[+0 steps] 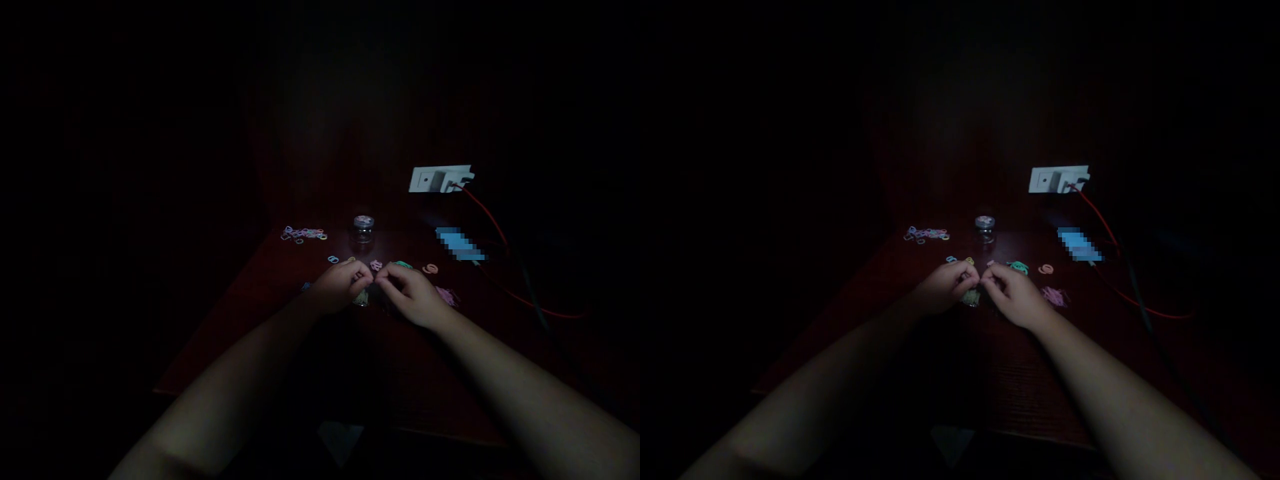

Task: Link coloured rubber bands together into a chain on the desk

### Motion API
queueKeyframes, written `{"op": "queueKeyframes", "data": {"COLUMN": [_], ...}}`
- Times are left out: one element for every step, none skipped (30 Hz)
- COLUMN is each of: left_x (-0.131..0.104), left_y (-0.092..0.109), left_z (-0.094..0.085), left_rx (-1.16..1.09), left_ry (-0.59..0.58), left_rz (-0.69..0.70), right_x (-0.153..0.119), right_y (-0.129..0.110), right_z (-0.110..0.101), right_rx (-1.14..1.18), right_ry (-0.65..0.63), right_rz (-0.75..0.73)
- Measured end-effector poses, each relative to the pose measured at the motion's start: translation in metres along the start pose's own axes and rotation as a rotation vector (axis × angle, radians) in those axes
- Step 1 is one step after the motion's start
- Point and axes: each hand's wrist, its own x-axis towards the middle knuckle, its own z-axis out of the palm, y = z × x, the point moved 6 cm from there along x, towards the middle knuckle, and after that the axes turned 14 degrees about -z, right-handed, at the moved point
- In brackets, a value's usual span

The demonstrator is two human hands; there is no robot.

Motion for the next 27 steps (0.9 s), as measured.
{"op": "queueKeyframes", "data": {"left_x": [-0.0002, -0.0004, -0.0008, -0.0011, -0.0015, -0.0017, -0.002, -0.0021, -0.0022, -0.0022, -0.0024, -0.0026, -0.0029, -0.0032, -0.0036, -0.0041, -0.0044, -0.0048, -0.005, -0.0052, -0.0053, -0.0054, -0.0055, -0.0056, -0.0058, -0.0059, -0.0061], "left_y": [0.0002, 0.0004, 0.0005, 0.0005, 0.0005, 0.0004, 0.0002, 0.0, -0.0003, -0.0004, -0.0005, -0.0005, -0.0004, -0.0004, -0.0005, -0.0007, -0.001, -0.0011, -0.0011, -0.0008, -0.0002, 0.0007, 0.0016, 0.0025, 0.003, 0.0034, 0.0035], "left_z": [0.0004, 0.0003, -0.0001, -0.0009, -0.002, -0.003, -0.0037, -0.0042, -0.0042, -0.004, -0.0036, -0.0031, -0.0027, -0.0024, -0.0024, -0.0025, -0.0028, -0.0032, -0.0035, -0.0037, -0.0037, -0.0034, -0.0031, -0.0029, -0.0028, -0.0029, -0.0032], "left_rx": [-0.001, -0.002, -0.002, -0.001, 0.0, 0.001, 0.005, 0.009, 0.014, 0.017, 0.02, 0.02, 0.018, 0.014, 0.009, 0.004, -0.003, -0.011, -0.02, -0.029, -0.036, -0.039, -0.041, -0.042, -0.04, -0.038, -0.037], "left_ry": [-0.007, -0.011, -0.011, -0.007, 0.0, 0.008, 0.013, 0.015, 0.013, 0.009, 0.004, -0.002, -0.005, -0.007, -0.006, -0.004, -0.003, 0.0, -0.001, -0.004, -0.009, -0.017, -0.025, -0.03, -0.034, -0.034, -0.032], "left_rz": [0.0, 0.0, 0.001, -0.001, -0.003, -0.008, -0.015, -0.024, -0.032, -0.039, -0.042, -0.043, -0.041, -0.037, -0.035, -0.035, -0.037, -0.039, -0.04, -0.039, -0.034, -0.028, -0.021, -0.017, -0.017, -0.02, -0.025], "right_x": [-0.0011, -0.0017, -0.0021, -0.0023, -0.0025, -0.0027, -0.0031, -0.0036, -0.0042, -0.0048, -0.0053, -0.0056, -0.0058, -0.0058, -0.0057, -0.0056, -0.0054, -0.0052, -0.005, -0.0049, -0.0048, -0.0047, -0.0045, -0.0045, -0.0043, -0.0042, -0.0041], "right_y": [0.0004, 0.001, 0.0016, 0.0023, 0.003, 0.0037, 0.0043, 0.0049, 0.0054, 0.0058, 0.0061, 0.0063, 0.0064, 0.0065, 0.0064, 0.0064, 0.0062, 0.0061, 0.0061, 0.0062, 0.0063, 0.0063, 0.0062, 0.0062, 0.006, 0.0057, 0.0056], "right_z": [-0.0015, -0.0026, -0.0035, -0.0037, -0.0032, -0.0023, -0.0007, 0.001, 0.0025, 0.0035, 0.0039, 0.0038, 0.0034, 0.0029, 0.0026, 0.0022, 0.0018, 0.0016, 0.0012, 0.0009, 0.0007, 0.0007, 0.0008, 0.001, 0.0012, 0.0013, 0.0012], "right_rx": [0.006, 0.013, 0.022, 0.035, 0.051, 0.072, 0.096, 0.119, 0.136, 0.143, 0.144, 0.14, 0.133, 0.128, 0.126, 0.127, 0.129, 0.133, 0.138, 0.143, 0.148, 0.152, 0.155, 0.159, 0.162, 0.164, 0.162], "right_ry": [0.006, 0.01, 0.015, 0.017, 0.015, 0.01, -0.001, -0.013, -0.024, -0.03, -0.031, -0.028, -0.021, -0.015, -0.011, -0.007, -0.002, 0.002, 0.008, 0.014, 0.017, 0.017, 0.015, 0.011, 0.006, 0.001, 0.0], "right_rz": [0.002, 0.007, 0.014, 0.02, 0.028, 0.037, 0.047, 0.059, 0.069, 0.077, 0.08, 0.08, 0.077, 0.07, 0.062, 0.052, 0.042, 0.033, 0.028, 0.027, 0.028, 0.031, 0.034, 0.04, 0.043, 0.045, 0.045]}}
